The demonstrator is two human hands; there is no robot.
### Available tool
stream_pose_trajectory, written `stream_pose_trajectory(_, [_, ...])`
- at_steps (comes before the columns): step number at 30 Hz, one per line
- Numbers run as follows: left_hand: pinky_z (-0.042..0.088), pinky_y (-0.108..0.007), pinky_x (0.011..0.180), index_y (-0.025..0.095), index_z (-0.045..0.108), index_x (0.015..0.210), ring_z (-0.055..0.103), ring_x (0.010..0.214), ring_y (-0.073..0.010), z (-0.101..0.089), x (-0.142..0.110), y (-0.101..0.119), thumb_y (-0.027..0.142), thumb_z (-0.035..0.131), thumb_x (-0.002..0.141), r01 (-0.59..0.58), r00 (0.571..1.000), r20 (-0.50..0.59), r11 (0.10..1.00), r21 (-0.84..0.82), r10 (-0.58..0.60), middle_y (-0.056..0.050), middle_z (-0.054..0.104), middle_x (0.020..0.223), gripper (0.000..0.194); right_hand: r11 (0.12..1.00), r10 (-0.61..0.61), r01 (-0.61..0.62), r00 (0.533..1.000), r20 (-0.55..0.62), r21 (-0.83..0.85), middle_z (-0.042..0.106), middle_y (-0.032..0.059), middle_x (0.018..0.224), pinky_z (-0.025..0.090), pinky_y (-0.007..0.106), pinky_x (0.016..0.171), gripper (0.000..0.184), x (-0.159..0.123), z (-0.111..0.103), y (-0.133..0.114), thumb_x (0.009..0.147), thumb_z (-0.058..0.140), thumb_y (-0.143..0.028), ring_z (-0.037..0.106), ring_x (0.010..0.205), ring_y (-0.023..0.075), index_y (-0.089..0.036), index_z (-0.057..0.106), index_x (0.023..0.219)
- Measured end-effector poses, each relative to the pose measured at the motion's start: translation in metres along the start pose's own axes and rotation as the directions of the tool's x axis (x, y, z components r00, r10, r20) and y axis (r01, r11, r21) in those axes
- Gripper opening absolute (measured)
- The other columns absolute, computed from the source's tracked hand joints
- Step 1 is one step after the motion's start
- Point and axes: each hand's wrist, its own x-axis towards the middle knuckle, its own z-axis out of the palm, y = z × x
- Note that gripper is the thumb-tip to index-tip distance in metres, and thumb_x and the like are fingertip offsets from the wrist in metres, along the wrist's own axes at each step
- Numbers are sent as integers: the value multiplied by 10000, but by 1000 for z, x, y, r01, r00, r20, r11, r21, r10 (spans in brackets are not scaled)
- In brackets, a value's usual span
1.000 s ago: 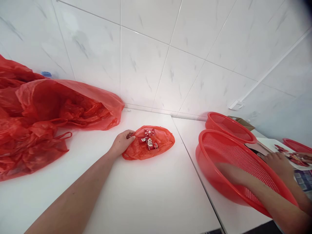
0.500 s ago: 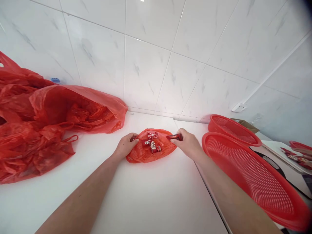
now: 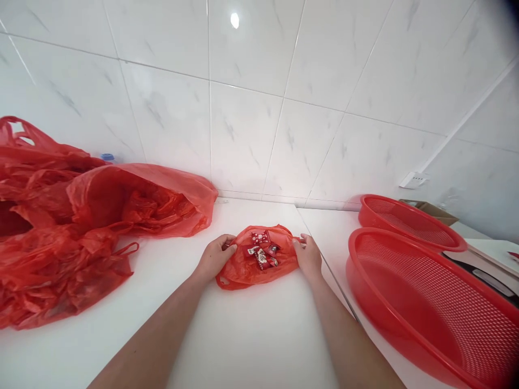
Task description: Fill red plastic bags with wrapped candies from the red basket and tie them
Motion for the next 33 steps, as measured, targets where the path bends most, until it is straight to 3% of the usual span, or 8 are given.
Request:
stream_pose_trajectory(3, [477, -309, 747, 214, 599, 974, 618, 827, -190, 1, -1, 2, 367, 525, 760, 1, 1000, 4, 1000, 9, -1, -22, 665, 925, 274, 998, -40, 35, 996, 82, 55, 636, 43, 1011, 429, 306, 749, 488, 2, 0, 8, 789, 474, -426, 597, 865, 192, -227, 474, 1235])
stream_pose_trajectory(8, [481, -306, 737, 225, 599, 997, 615, 836, -191, 4, -2, 4, 384, 540, 757, 14, 1000, 13, 999, 41, -15, -21, 660, 960, 294, 991, -81, 72, 994, 75, 114, 644, 28, 978, 424, 283, 714, 474, 2, -1, 11, 739, 514, -334, 587, 830, 181, -244, 502, 1205])
stream_pose_trajectory(12, [489, -310, 731, 231, 570, 1079, 609, 847, -188, 3, -1, 2, 421, 554, 752, 14, 1000, 11, 1000, 14, -14, -37, 643, 1010, 379, 985, -64, 50, 995, 82, 166, 643, -5, 831, 404, 255, 616, 254, -1, -1, 9, 696, 507, -298, 560, 715, 167, -230, 579, 930])
stream_pose_trajectory(16, [492, -333, 763, 221, 491, 1193, 608, 909, -204, -6, 0, 4, 454, 596, 719, 46, 999, 20, 997, -61, -44, -80, 605, 1096, 538, 975, -1, -5, 1000, 27, 220, 602, -13, 699, 383, 245, 562, 113, -2, -4, 7, 666, 510, -305, 513, 630, 157, -212, 512, 731])
stream_pose_trajectory(24, [476, -357, 801, 232, 328, 1321, 596, 993, -234, -23, 0, 6, 451, 615, 720, 93, 984, 161, 990, -103, -76, -117, 582, 1147, 702, 946, 157, -111, 979, -132, 303, 619, 29, 818, 405, 270, 632, 162, 3, -12, 9, 693, 455, -298, 541, 716, 188, -211, 502, 821])
stream_pose_trajectory(28, [486, -347, 736, 243, 358, 1330, 634, 839, -224, -25, -5, 18, 390, 682, 679, 161, 928, 340, 987, 10, -155, -59, 658, 911, 742, 940, 164, -117, 979, -121, 320, 624, 36, 819, 411, 267, 612, 189, 1, -12, 8, 681, 461, -295, 551, 707, 189, -208, 510, 840])
stream_pose_trajectory(31, [492, -307, 650, 237, 415, 1285, 637, 699, -188, -22, -6, 25, 347, 683, 690, 216, 918, 374, 958, -191, -132, -30, 666, 802, 662, 934, 142, -98, 984, -106, 343, 627, 30, 821, 422, 255, 599, 196, 0, -12, 5, 671, 461, -294, 558, 708, 179, -205, 514, 838])
stream_pose_trajectory(33, [487, -254, 600, 242, 455, 1233, 611, 594, -130, -20, -3, 23, 312, 668, 713, 197, 963, 255, 872, -448, -86, 5, 649, 737, 567, 932, 111, -73, 990, -88, 354, 622, 21, 794, 424, 247, 583, 171, -1, -12, 2, 652, 457, -279, 551, 688, 170, -203, 507, 798])
